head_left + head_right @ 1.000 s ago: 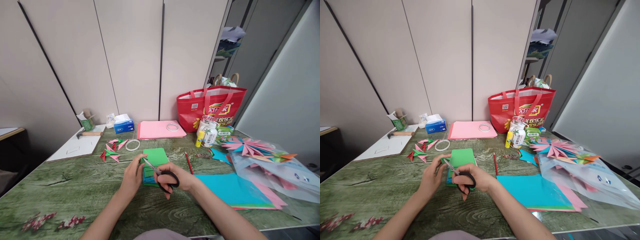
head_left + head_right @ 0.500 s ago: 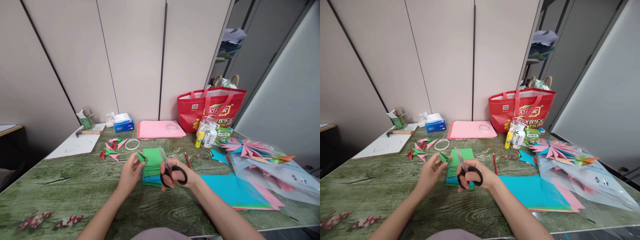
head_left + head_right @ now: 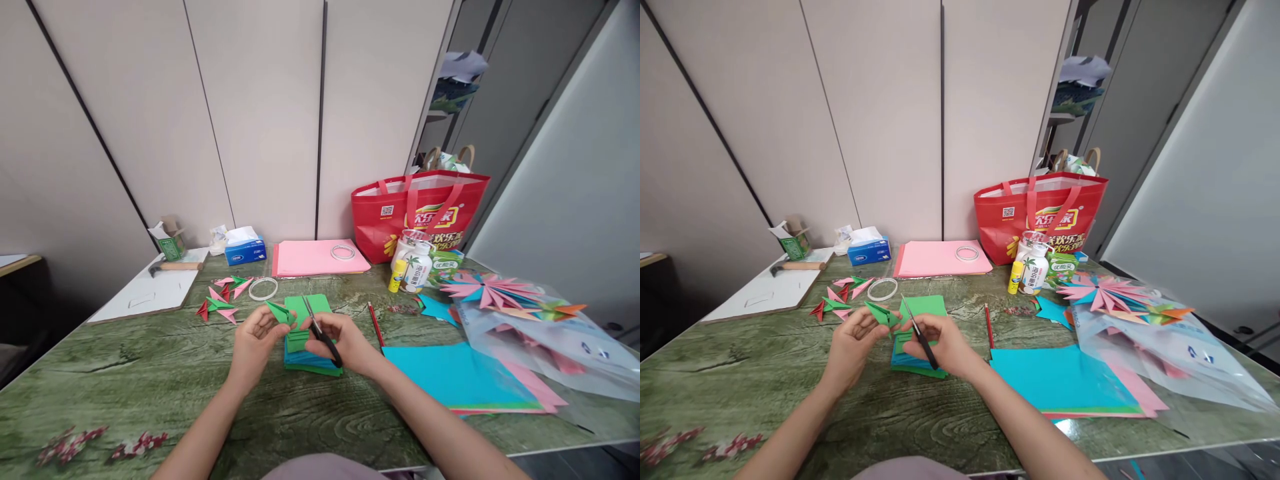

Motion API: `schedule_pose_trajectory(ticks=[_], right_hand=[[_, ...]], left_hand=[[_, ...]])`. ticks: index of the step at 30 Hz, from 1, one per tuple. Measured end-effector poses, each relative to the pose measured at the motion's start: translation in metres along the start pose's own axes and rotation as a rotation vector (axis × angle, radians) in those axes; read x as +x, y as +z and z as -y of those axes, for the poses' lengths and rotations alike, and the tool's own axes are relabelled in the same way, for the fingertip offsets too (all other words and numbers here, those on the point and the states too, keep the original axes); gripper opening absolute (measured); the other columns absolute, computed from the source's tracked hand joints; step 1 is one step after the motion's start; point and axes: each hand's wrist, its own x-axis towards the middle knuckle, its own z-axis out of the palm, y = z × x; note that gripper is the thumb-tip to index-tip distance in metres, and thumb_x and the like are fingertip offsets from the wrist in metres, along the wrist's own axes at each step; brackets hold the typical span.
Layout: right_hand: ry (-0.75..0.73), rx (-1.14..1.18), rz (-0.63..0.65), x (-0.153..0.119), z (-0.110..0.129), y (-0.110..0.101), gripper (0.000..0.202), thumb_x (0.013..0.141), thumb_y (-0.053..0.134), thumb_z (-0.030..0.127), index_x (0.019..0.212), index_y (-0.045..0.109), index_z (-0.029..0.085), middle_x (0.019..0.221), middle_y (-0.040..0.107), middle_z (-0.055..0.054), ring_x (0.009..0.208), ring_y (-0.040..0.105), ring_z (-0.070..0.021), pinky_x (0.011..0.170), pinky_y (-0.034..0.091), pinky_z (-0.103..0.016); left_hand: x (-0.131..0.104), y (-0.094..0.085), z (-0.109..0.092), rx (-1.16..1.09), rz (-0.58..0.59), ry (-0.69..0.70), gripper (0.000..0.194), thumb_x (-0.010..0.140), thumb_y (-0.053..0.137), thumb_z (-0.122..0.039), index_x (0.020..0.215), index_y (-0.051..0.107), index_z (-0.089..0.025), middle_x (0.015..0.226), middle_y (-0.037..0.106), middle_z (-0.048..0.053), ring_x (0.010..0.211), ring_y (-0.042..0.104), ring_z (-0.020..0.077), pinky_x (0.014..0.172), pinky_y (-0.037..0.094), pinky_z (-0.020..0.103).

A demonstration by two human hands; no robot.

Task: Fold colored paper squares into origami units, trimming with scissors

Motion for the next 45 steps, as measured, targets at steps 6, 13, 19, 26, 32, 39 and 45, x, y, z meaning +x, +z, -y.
schedule_pose_trajectory(ticks=[6, 13, 19, 26, 32, 39, 45], right_hand=[[-0.129, -0.492, -0.136, -0.001, -0.009, 0.004, 0.023, 0.066, 0.062, 0.026, 0.087, 0.063, 0.016, 0.068, 0.057, -0.001, 0.061, 0.048, -0.0118, 0.059, 0.037, -0.022], [-0.129, -0.781, -0.152, -0.003, -0.017, 0.005, 0.02, 0.07, 0.059, 0.024, 0.089, 0.065, 0.021, 0.064, 0.056, -0.001, 0.059, 0.048, -0.0119, 0.056, 0.033, -0.02], [-0.125, -0.918, -0.201, -0.004, -0.02, 0.004, 0.022, 0.072, 0.057, 0.023, 0.092, 0.064, 0.023, 0.065, 0.055, -0.001, 0.061, 0.049, -0.0123, 0.055, 0.03, -0.021], [0.028, -0.928, -0.281, -0.002, -0.014, 0.002, 0.035, 0.071, 0.059, 0.025, 0.105, 0.055, 0.023, 0.083, 0.058, -0.004, 0.073, 0.054, -0.0157, 0.061, 0.036, -0.022], [0.436, -1.348, -0.425, 0.004, -0.007, -0.022, 0.038, 0.077, 0.052, 0.027, 0.113, 0.047, 0.019, 0.09, 0.056, -0.012, 0.083, 0.054, -0.0243, 0.065, 0.038, -0.03], [0.796, -1.457, -0.534, 0.005, -0.009, -0.059, 0.028, 0.08, 0.046, 0.025, 0.102, 0.056, 0.011, 0.094, 0.058, -0.02, 0.092, 0.051, -0.0323, 0.073, 0.034, -0.043], [0.767, -1.469, -0.589, 0.003, -0.015, -0.062, 0.027, 0.082, 0.043, 0.025, 0.096, 0.061, 0.011, 0.095, 0.057, -0.02, 0.092, 0.048, -0.0322, 0.073, 0.031, -0.046]], left_hand=[[0.001, -0.004, 0.005, 0.008, -0.122, 0.01, 0.013, 0.059, 0.069, -0.019, 0.068, 0.06, -0.015, 0.069, 0.067, 0.002, 0.067, 0.062, 0.016, 0.064, 0.049, 0.026], [0.002, -0.005, 0.008, 0.019, -0.168, -0.007, 0.013, 0.054, 0.071, -0.018, 0.059, 0.059, -0.015, 0.061, 0.066, 0.0, 0.061, 0.06, 0.0147, 0.06, 0.048, 0.025], [0.0, -0.004, 0.008, 0.008, -0.127, -0.038, 0.015, 0.057, 0.071, -0.019, 0.056, 0.057, -0.015, 0.054, 0.062, -0.002, 0.054, 0.057, 0.0116, 0.054, 0.046, 0.022], [0.001, -0.001, 0.002, -0.168, -0.026, -0.088, 0.014, 0.068, 0.064, -0.024, 0.077, 0.058, -0.014, 0.077, 0.065, 0.003, 0.078, 0.062, 0.0187, 0.064, 0.051, 0.028], [0.001, -0.001, -0.005, -0.3, 0.122, -0.176, 0.033, 0.073, 0.06, -0.023, 0.104, 0.056, -0.014, 0.103, 0.063, 0.011, 0.101, 0.055, 0.0253, 0.085, 0.045, 0.039], [0.001, -0.001, -0.003, -0.331, 0.14, -0.209, 0.032, 0.07, 0.063, -0.019, 0.101, 0.057, -0.014, 0.102, 0.064, 0.01, 0.102, 0.054, 0.025, 0.089, 0.043, 0.04], [0.002, -0.001, 0.002, -0.303, 0.154, -0.203, 0.028, 0.07, 0.064, -0.018, 0.097, 0.058, -0.014, 0.1, 0.065, 0.01, 0.101, 0.055, 0.0243, 0.086, 0.045, 0.039]])
